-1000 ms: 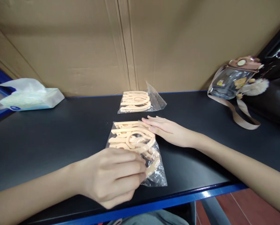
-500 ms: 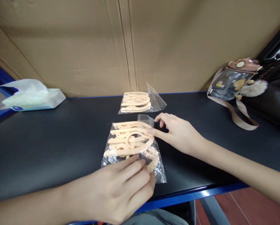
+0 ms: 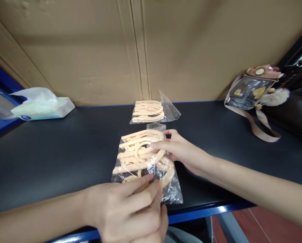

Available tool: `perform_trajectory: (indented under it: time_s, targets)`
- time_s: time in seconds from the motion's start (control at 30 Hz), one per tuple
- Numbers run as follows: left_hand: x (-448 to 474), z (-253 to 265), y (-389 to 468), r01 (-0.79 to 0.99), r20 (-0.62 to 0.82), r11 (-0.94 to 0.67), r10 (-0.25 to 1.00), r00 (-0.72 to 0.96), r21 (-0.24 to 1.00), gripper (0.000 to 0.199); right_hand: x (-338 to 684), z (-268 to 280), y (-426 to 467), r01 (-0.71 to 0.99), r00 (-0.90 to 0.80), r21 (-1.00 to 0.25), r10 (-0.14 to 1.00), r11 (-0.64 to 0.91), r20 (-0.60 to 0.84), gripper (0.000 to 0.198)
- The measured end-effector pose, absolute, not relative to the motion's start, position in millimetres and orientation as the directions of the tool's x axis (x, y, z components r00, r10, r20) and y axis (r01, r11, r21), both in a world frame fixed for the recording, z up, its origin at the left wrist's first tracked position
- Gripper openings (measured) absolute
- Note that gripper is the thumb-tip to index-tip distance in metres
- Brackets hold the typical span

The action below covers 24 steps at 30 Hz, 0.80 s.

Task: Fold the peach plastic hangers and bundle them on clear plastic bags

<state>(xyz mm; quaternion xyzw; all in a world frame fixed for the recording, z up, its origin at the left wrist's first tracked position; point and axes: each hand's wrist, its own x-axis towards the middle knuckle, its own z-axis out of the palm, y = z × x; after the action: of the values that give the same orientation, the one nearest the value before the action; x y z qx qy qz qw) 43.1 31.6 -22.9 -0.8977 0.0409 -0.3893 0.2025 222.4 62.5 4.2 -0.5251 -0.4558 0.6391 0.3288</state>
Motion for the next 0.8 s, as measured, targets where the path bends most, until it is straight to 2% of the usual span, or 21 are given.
perform_trajectory:
  time_s: [0.13,0.2,0.27,0.33,0.4,0.5,0.6,0.7,0.73,0.8]
  targets:
    - [45,-19,33,0.017,0.627,-0.920,-0.254,0.736,-0.392,0.017,216,-3,63,-0.073,-0.474,-0.933,0.836,-0.352,-0.278,0.038]
    - [45,-10,40,0.032,0.621,-0.946,-0.186,0.761,-0.322,0.016,221,-3,69,-0.101,-0.471,-0.941,0.849,-0.322,-0.240,0.040]
    - [44,2,54,0.114,0.630,-0.972,-0.042,0.776,-0.205,0.025,233,2,77,-0.094,-0.411,-0.951,0.882,-0.293,-0.231,0.041]
    - [42,13,76,0.272,0.615,-0.956,0.149,0.774,-0.111,0.031,252,10,84,-0.073,-0.353,-0.959,0.907,-0.273,-0.231,0.035]
    - [41,22,105,0.469,0.598,-0.878,0.326,0.732,-0.094,0.028,277,18,88,-0.069,-0.265,-0.952,0.925,-0.299,-0.272,0.030]
    - [48,27,153,0.605,0.529,-0.789,0.471,0.706,-0.104,0.027,313,27,93,-0.014,-0.081,-0.951,0.948,-0.310,-0.308,0.023]
    - [65,25,195,0.593,0.445,-0.793,0.484,0.753,-0.141,0.036,340,31,98,0.004,0.117,-0.943,0.936,-0.334,-0.331,0.020]
    - [87,18,225,0.529,0.435,-0.835,0.423,0.795,-0.154,0.047,354,31,107,-0.017,0.217,-0.944,0.920,-0.330,-0.326,0.021]
    - [93,15,233,0.503,0.439,-0.851,0.399,0.805,-0.149,0.046,356,30,111,0.019,0.224,-0.951,0.928,-0.308,-0.297,0.022]
    - [103,12,244,0.460,0.442,-0.878,0.364,0.820,-0.130,0.035,358,29,121,0.241,0.271,-0.956,0.957,-0.168,-0.100,0.022]
